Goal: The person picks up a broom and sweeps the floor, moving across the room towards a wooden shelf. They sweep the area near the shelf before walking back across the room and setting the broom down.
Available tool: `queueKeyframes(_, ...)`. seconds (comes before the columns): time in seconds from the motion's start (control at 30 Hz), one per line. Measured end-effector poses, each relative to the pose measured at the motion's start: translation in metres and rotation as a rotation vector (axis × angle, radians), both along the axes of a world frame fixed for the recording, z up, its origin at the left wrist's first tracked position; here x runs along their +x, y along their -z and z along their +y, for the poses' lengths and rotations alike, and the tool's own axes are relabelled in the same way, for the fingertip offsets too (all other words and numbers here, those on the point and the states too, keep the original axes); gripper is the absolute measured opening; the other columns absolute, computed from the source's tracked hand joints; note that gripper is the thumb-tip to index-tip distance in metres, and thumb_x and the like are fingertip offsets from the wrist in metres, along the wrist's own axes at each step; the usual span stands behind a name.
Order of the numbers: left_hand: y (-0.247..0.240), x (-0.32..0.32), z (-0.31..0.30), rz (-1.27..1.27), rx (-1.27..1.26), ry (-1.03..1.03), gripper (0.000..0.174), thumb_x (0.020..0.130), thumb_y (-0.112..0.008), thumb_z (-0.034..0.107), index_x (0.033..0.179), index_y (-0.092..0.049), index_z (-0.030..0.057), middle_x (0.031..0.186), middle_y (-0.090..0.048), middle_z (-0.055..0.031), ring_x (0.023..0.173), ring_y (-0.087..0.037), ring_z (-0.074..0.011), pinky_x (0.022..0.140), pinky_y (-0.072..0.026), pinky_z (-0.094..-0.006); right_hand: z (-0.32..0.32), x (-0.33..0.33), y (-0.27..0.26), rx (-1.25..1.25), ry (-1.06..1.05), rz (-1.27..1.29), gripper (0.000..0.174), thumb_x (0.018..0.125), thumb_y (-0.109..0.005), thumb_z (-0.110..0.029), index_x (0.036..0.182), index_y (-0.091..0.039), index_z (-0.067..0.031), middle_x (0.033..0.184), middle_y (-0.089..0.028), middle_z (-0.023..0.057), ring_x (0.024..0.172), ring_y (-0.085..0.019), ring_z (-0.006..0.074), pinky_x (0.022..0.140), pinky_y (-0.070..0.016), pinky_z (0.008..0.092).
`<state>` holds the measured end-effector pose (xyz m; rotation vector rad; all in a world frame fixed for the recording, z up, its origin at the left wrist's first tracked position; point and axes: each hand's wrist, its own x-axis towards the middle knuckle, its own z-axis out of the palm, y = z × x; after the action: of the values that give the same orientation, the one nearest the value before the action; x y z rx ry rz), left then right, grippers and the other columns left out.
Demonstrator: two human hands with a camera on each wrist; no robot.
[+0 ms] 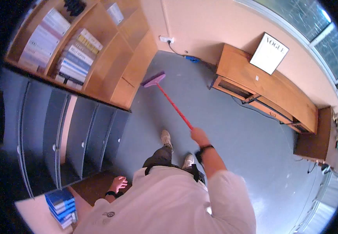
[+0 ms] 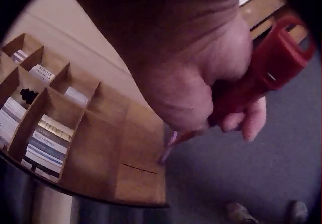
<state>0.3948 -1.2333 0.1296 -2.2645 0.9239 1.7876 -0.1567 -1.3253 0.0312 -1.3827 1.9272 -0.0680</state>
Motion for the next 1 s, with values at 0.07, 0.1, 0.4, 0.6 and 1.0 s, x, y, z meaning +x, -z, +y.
queueKeyframes(0.07,0.007,0.014,-0.030,-0.028,-0.029,0.036,0.026,0.085,-0.049,0.025,0.102,-0.052,0.0057,0.089,-0.061,-0.0115,0.076,-0.059,-0.0224,0.066,-0.0485,-0.0364,-0.083,0.036,-0.018,0.047,0.043,0.068,0.025,0.081,-0.047,-0.024,0.089,-0.061,-0.0059,0.091,-0.061,0.0148,0.085,-0.059,0.0320,0.072,-0.0475,0.0424)
queueKeyframes(0.1,0.022,0.034,-0.047,0.054,-0.080,-0.035,0.027,0.085,-0.049,0.026,0.103,-0.052,0.0053,0.090,-0.061,-0.0120,0.076,-0.059,-0.0222,0.066,-0.0484,-0.0361,-0.109,0.045,-0.054,0.109,0.105,0.096,0.025,0.080,-0.048,-0.023,0.091,-0.062,-0.0065,0.092,-0.062,0.0137,0.087,-0.059,0.0308,0.074,-0.0475,0.0417)
queueKeyframes(0.4,0.030,0.005,-0.172,0.164,-0.264,0.017,0.031,0.085,-0.051,0.028,0.104,-0.051,0.0041,0.091,-0.060,-0.0116,0.080,-0.059,-0.0199,0.066,-0.0472,-0.0330,0.066,-0.007,-0.045,0.426,0.288,0.173,0.041,0.081,-0.040,-0.038,0.099,-0.053,-0.0035,0.096,-0.058,0.0205,0.090,-0.055,0.0369,0.077,-0.0434,0.0473)
queueKeyframes(0.6,0.083,0.012,-0.204,0.175,-0.002,0.136,0.031,0.083,-0.052,0.034,0.103,-0.052,0.0096,0.090,-0.061,-0.0095,0.078,-0.059,-0.0218,0.067,-0.0466,-0.0361,0.296,0.013,-0.100,0.650,0.625,0.296,0.054,0.071,-0.057,-0.048,0.089,-0.060,0.0025,0.082,-0.061,0.0222,0.081,-0.059,0.0354,0.072,-0.0471,0.0415)
queueKeyframes(1.0,0.063,-0.110,-0.323,0.372,-0.304,0.116,0.019,0.083,-0.050,0.021,0.095,-0.057,0.0086,0.079,-0.060,-0.0038,0.069,-0.057,-0.0120,0.058,-0.0435,-0.0251,0.152,-0.052,-0.154,0.412,0.652,0.454,0.041,0.074,-0.056,-0.043,0.072,-0.062,-0.0027,0.075,-0.061,0.0202,0.076,-0.058,0.0374,0.068,-0.0467,0.0447)
